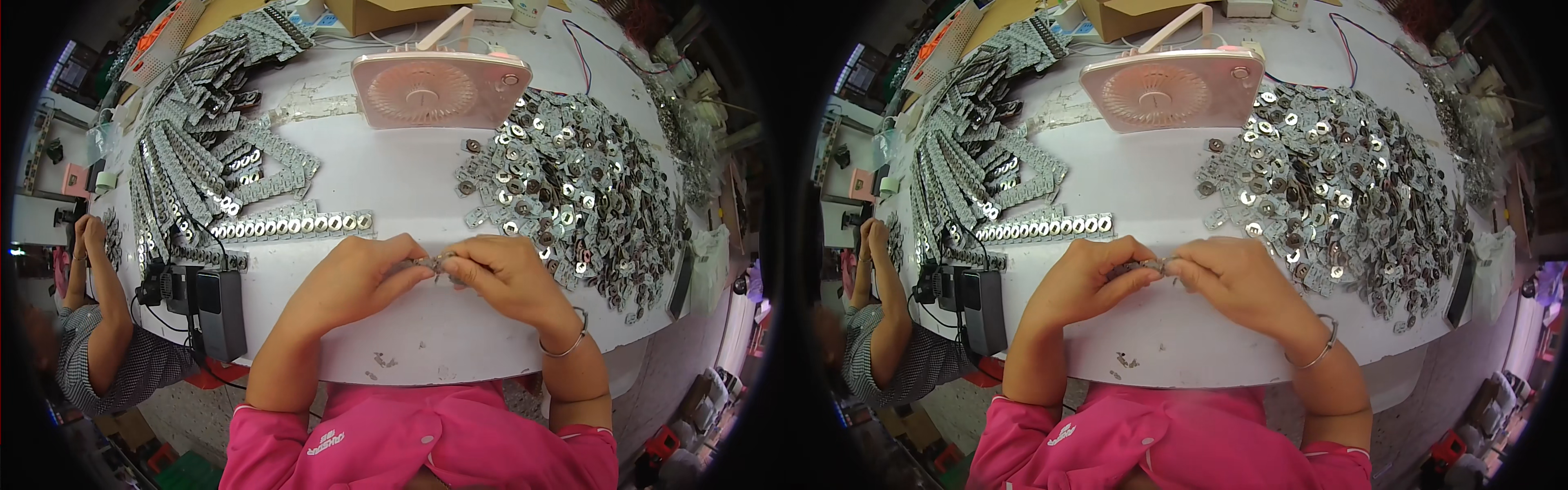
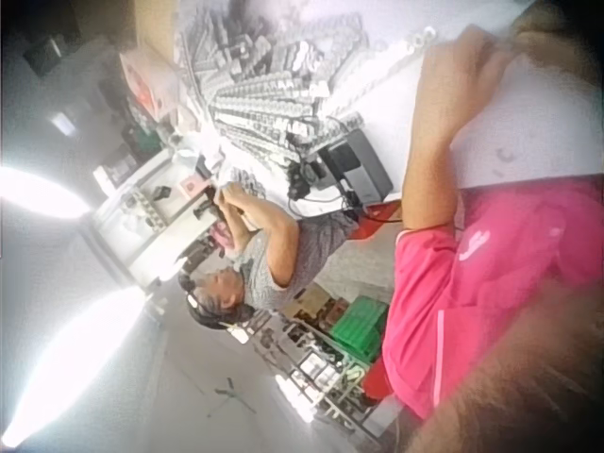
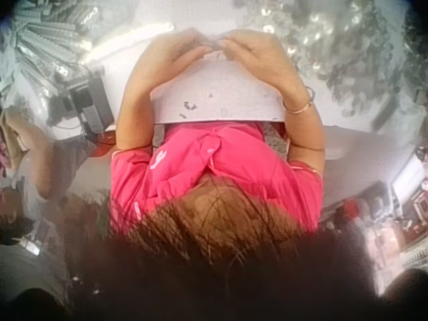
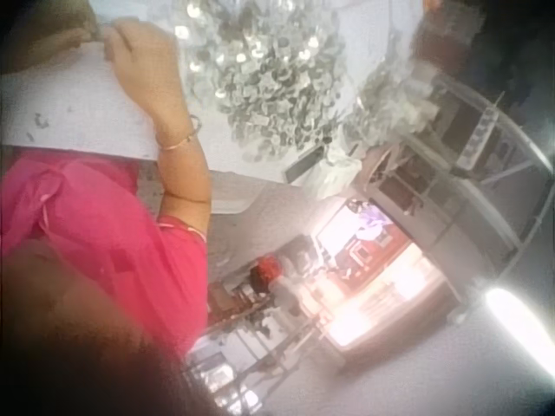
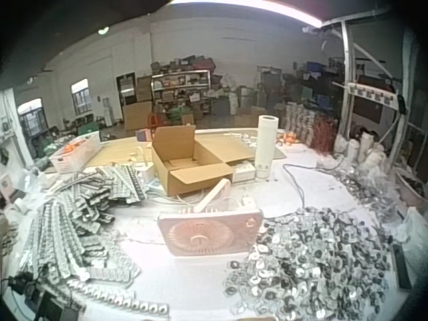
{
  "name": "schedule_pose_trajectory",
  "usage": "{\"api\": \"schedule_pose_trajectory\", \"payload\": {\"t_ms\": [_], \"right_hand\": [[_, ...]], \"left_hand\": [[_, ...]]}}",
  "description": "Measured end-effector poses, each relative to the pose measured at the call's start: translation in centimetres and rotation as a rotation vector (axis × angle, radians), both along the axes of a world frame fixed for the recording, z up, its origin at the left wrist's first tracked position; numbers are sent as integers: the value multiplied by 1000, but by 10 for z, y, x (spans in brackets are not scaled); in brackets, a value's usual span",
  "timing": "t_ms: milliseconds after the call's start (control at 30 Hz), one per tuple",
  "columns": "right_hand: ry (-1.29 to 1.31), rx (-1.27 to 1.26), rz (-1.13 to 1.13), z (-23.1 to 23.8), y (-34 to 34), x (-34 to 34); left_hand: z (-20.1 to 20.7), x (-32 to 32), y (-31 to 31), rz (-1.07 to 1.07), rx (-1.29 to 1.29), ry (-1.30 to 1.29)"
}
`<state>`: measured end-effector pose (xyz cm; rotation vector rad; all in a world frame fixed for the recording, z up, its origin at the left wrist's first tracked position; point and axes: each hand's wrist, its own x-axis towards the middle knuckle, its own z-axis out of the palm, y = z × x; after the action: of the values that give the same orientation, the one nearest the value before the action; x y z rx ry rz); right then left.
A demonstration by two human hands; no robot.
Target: Assembling small metal components onto strips at a workbench.
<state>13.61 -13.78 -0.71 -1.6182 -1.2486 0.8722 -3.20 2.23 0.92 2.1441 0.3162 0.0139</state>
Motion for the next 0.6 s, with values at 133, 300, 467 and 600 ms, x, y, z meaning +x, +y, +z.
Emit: {"api": "schedule_pose_trajectory", "payload": {"t_ms": [133,300,467,600], "right_hand": [[272,-71,0,12,-1,-3],[575,-49,-146,10,0,-5],[168,30,-275,6,2,-9],[-34,51,-219,6,3,-12]], "left_hand": [[3,1,1,11,-330,-41],[-4,5,-9,110,-200,-303],[-11,16,-13,136,253,-472],[-10,12,-14,133,439,-418]]}}
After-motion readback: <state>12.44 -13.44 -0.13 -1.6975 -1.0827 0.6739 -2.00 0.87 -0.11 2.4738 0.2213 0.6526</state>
